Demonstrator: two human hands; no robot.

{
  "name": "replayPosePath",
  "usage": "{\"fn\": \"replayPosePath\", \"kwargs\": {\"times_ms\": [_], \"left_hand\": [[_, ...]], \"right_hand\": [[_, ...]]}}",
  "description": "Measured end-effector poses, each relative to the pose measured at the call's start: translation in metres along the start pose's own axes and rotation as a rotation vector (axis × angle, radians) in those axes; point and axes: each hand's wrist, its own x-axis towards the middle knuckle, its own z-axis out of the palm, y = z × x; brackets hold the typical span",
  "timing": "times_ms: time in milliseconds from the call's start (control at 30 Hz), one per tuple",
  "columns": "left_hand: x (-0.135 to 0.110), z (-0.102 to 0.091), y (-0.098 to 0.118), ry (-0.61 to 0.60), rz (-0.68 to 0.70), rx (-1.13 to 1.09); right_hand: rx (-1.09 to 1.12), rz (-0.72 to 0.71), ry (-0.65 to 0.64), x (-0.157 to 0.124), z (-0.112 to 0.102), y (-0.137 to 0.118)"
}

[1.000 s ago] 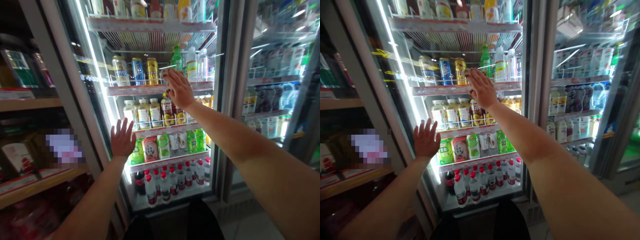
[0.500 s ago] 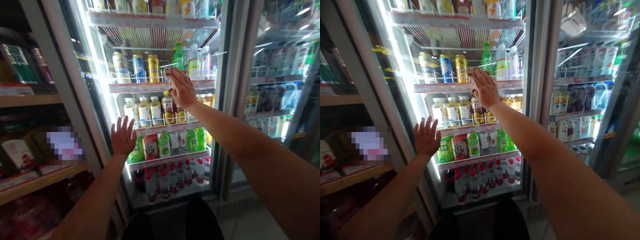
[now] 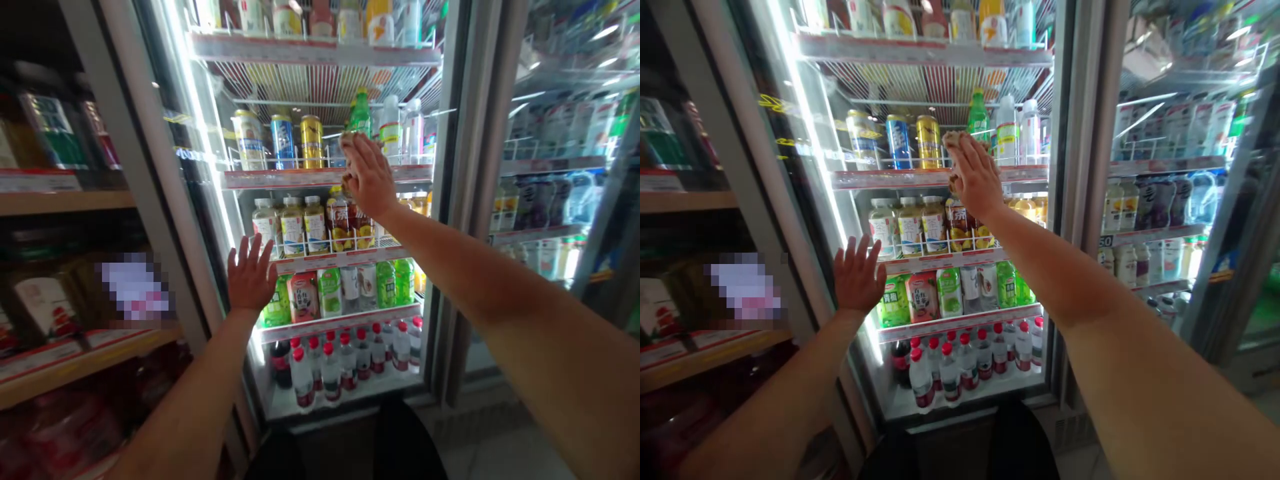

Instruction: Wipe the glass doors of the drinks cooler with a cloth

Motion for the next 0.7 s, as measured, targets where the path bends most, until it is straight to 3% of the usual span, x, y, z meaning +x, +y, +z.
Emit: {"fn": "replayPosePath", "kwargs": {"times_ms": [200, 367, 467, 600, 700], "left_hand": [[0.0, -0.001, 0.001, -0.024, -0.035, -0.029], [0.0, 0.0, 0.0, -0.004, -0.006, 0.001], [0.0, 0.0, 0.0, -0.015, -0.015, 0.006], [0.0, -0.001, 0.001, -0.02, -0.018, 0.015], [0.0, -0.001, 0.001, -0.013, -0.006, 0.025]], "right_hand": [[0.021, 0.02, -0.013, -0.017, 0.001, -0.008], [-0.016, -0.085, -0.118, -0.045, -0.003, -0.023], [-0.006, -0.111, -0.147, -0.035, -0.005, -0.02], [-0.008, -0.034, -0.092, -0.009, -0.003, -0.014], [-0.012, -0.001, -0.047, -0.012, -0.001, -0.017]]}}
